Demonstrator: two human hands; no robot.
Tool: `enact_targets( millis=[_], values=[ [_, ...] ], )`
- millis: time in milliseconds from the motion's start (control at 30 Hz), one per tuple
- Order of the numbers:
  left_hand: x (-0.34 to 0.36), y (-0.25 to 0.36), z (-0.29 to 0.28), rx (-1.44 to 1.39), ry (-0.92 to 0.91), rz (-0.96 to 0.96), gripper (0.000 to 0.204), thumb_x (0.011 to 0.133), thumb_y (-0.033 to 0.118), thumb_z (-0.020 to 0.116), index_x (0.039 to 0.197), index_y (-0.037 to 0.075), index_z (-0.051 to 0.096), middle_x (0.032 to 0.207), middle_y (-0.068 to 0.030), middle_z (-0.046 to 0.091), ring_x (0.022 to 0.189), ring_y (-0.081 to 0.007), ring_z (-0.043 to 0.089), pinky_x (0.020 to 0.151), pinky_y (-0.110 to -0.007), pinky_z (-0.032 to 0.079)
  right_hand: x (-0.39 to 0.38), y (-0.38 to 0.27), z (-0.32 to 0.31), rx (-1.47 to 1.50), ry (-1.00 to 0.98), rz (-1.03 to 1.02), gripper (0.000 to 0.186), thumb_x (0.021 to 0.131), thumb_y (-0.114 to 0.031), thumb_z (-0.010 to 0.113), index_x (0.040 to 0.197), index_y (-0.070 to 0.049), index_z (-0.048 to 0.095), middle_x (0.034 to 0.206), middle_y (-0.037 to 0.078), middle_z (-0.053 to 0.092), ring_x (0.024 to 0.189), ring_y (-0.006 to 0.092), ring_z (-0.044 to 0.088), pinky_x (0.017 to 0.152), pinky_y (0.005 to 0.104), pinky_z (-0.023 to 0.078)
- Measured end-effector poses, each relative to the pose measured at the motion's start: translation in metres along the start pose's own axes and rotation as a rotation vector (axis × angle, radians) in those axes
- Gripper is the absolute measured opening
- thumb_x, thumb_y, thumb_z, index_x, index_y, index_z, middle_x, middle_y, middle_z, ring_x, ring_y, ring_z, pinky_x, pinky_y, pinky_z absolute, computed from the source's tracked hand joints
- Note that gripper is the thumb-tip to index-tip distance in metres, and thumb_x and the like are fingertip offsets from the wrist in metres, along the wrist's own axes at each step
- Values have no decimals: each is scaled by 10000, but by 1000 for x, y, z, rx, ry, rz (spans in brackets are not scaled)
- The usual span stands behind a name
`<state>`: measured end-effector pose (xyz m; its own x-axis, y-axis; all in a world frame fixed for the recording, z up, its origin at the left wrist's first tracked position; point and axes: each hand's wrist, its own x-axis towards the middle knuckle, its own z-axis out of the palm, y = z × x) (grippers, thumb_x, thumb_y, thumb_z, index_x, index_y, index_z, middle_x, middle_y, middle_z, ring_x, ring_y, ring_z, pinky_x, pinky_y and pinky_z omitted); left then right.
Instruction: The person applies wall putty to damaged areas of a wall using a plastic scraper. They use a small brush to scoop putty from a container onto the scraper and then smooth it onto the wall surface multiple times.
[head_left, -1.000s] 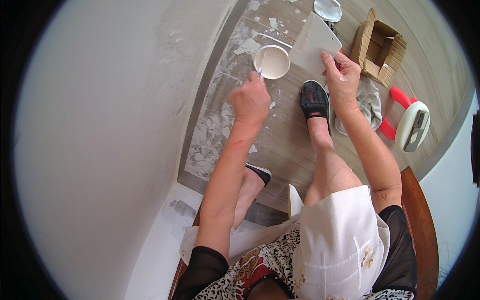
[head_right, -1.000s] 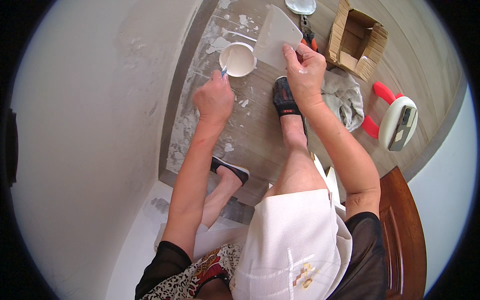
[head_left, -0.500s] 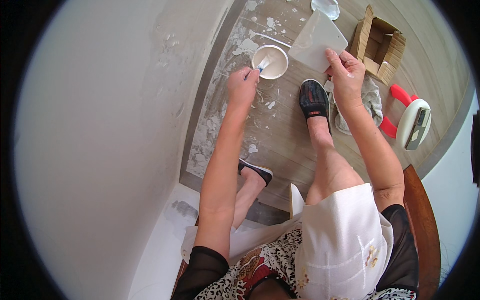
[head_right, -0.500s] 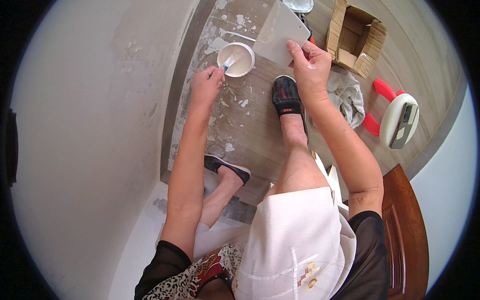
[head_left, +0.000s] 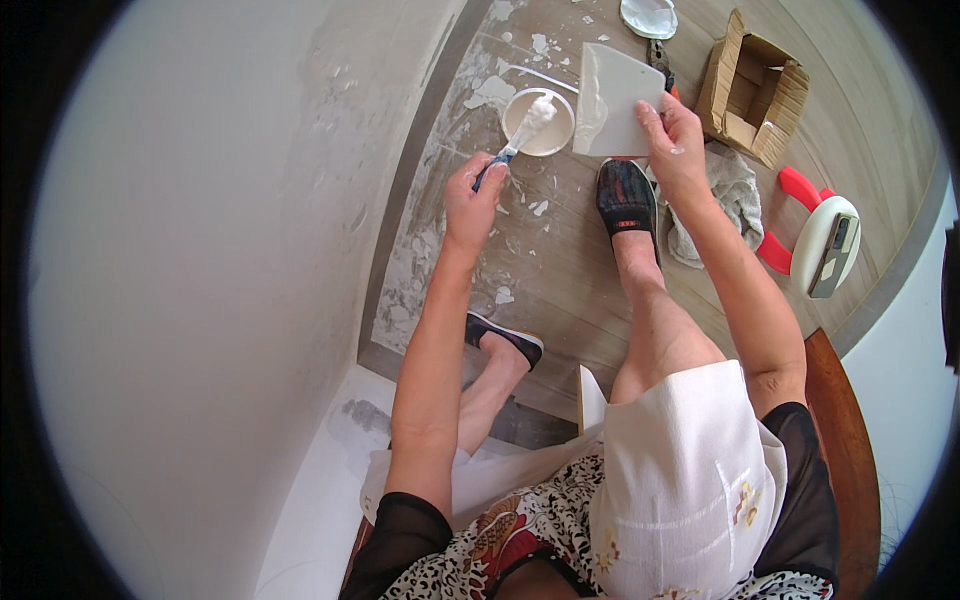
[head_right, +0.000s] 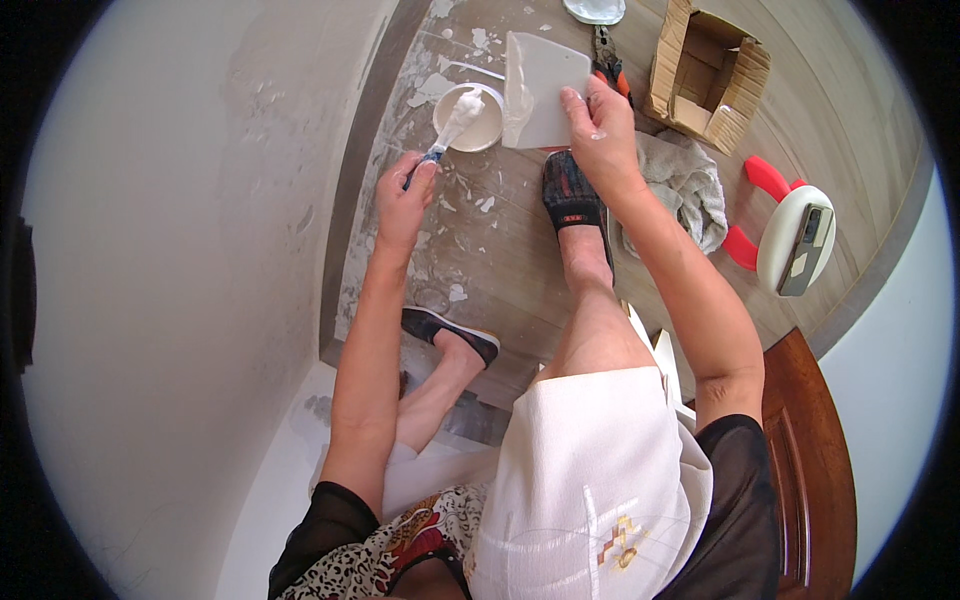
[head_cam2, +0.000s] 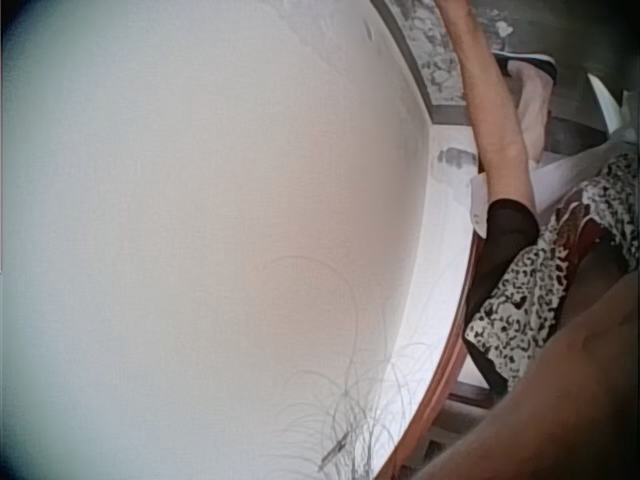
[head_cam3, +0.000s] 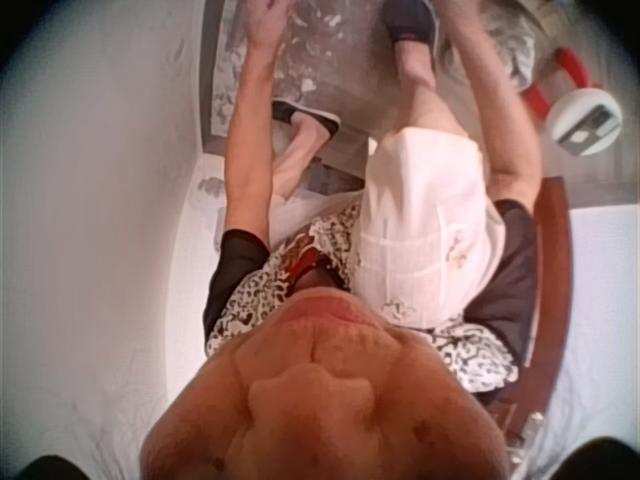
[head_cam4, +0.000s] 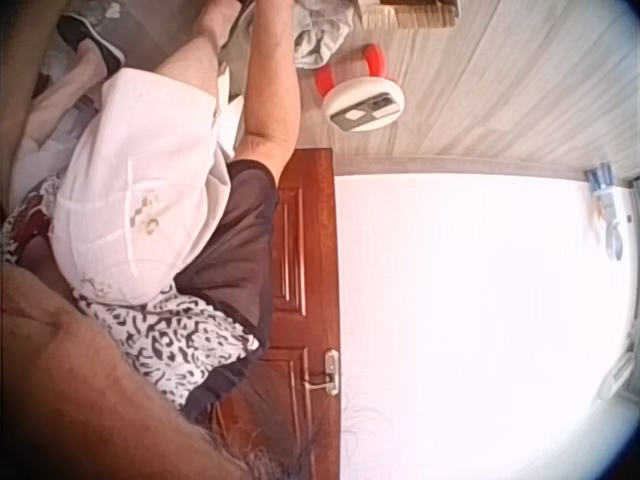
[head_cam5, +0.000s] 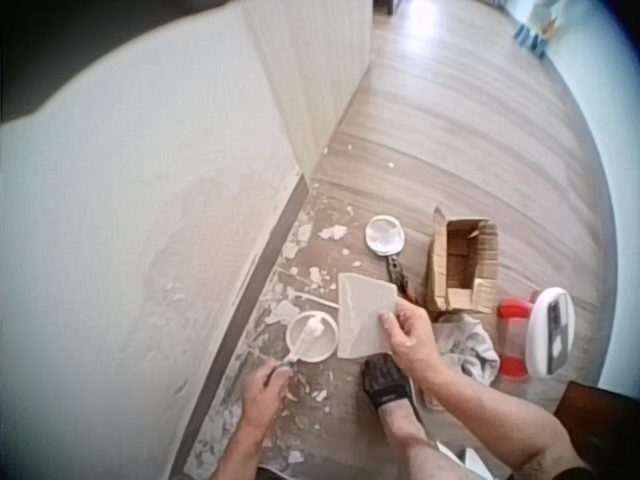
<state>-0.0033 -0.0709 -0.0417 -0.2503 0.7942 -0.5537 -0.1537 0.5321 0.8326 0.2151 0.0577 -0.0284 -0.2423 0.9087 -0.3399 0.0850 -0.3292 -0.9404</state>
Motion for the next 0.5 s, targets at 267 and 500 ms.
enact_targets(
  millis=[267, 500],
  values=[
    [-16, 10, 11, 539, 202, 447, 135, 864, 152, 571, 786, 43, 557, 607, -68, 474, 507, -175, 424, 479, -302, 345, 5, -5, 18, -39, -141, 262, 190, 914, -113, 476, 968, 57, 543, 790, 89, 614, 668, 164, 621, 494, 320, 543],
    [-24, 9, 13, 1225, 274, 707, 169, 782, 116, 628, 934, 56, 585, 705, -103, 515, 575, -316, 516, 503, -382, 411, 9, 5, 21, 213, -190, 360, 253, 900, -102, 468, 1019, 116, 517, 871, 157, 602, 713, 254, 636, 511, 376, 579]
  ],
)
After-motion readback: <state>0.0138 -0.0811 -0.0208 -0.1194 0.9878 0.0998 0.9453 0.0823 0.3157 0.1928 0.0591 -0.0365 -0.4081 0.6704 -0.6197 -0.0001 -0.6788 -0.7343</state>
